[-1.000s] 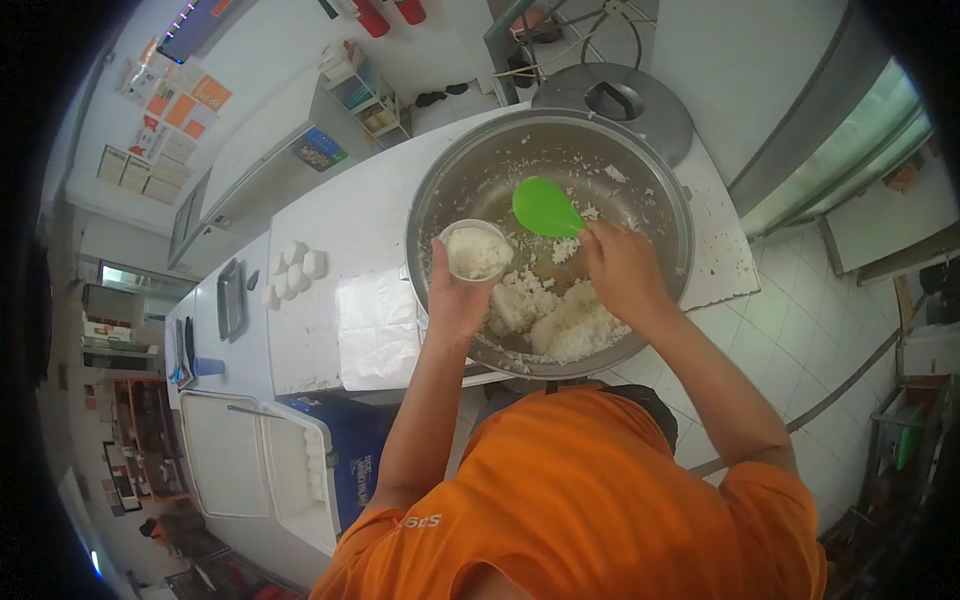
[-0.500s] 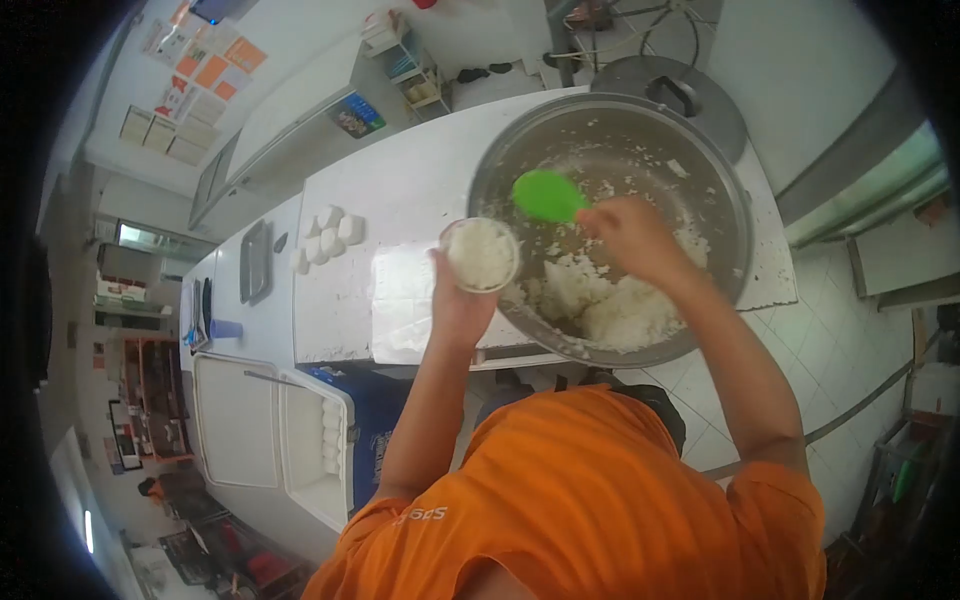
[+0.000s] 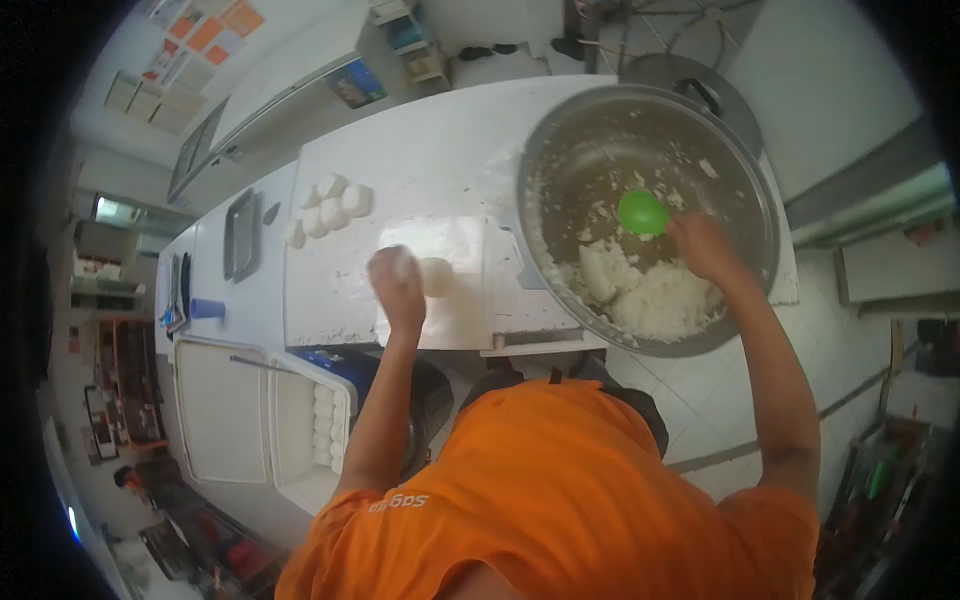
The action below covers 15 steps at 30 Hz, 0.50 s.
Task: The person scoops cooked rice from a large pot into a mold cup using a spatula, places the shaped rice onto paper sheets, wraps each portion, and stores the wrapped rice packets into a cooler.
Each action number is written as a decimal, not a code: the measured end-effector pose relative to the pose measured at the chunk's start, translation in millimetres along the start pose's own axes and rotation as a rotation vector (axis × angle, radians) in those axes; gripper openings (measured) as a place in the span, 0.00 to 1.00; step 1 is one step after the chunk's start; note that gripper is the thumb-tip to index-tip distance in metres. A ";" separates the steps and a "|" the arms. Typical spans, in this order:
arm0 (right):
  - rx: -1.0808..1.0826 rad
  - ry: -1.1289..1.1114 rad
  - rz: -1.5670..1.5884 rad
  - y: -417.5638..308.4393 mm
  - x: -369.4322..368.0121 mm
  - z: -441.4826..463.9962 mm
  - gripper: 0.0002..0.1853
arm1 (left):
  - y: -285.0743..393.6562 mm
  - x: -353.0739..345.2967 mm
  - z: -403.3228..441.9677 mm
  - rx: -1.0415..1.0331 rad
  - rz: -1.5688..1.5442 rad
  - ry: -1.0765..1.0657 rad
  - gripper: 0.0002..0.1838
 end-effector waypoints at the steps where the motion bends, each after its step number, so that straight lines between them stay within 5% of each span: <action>1: 0.038 -0.014 -0.077 12.0 -8.0 -6.8 0.16 | 28.6 16.0 4.3 0.087 -0.162 0.114 0.17; 3: 0.014 -0.322 -0.351 14.1 -43.9 -9.9 0.13 | 99.1 -1.8 -13.0 0.104 -0.554 0.132 0.20; 7: 0.299 -0.345 -0.224 -35.2 -82.3 -16.9 0.09 | 230.9 -52.5 -37.8 -0.150 -0.647 -0.003 0.24; 12: 0.407 -0.654 0.285 -44.7 -92.8 -25.8 0.12 | 261.2 -82.8 -47.4 -0.122 -0.431 -0.041 0.22; 15: 0.274 -0.828 0.600 -29.5 -75.1 -17.7 0.14 | 260.1 -81.7 -44.8 -0.112 -0.341 -0.017 0.21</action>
Point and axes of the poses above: each hand's wrist, its own z-axis towards the middle knuckle, its own x-axis out of the back of the hand, y = z × x, the point moved 7 cm from there along z, towards the middle knuckle, and after that the axes turned 9 degrees about y, right-handed, at the moved point
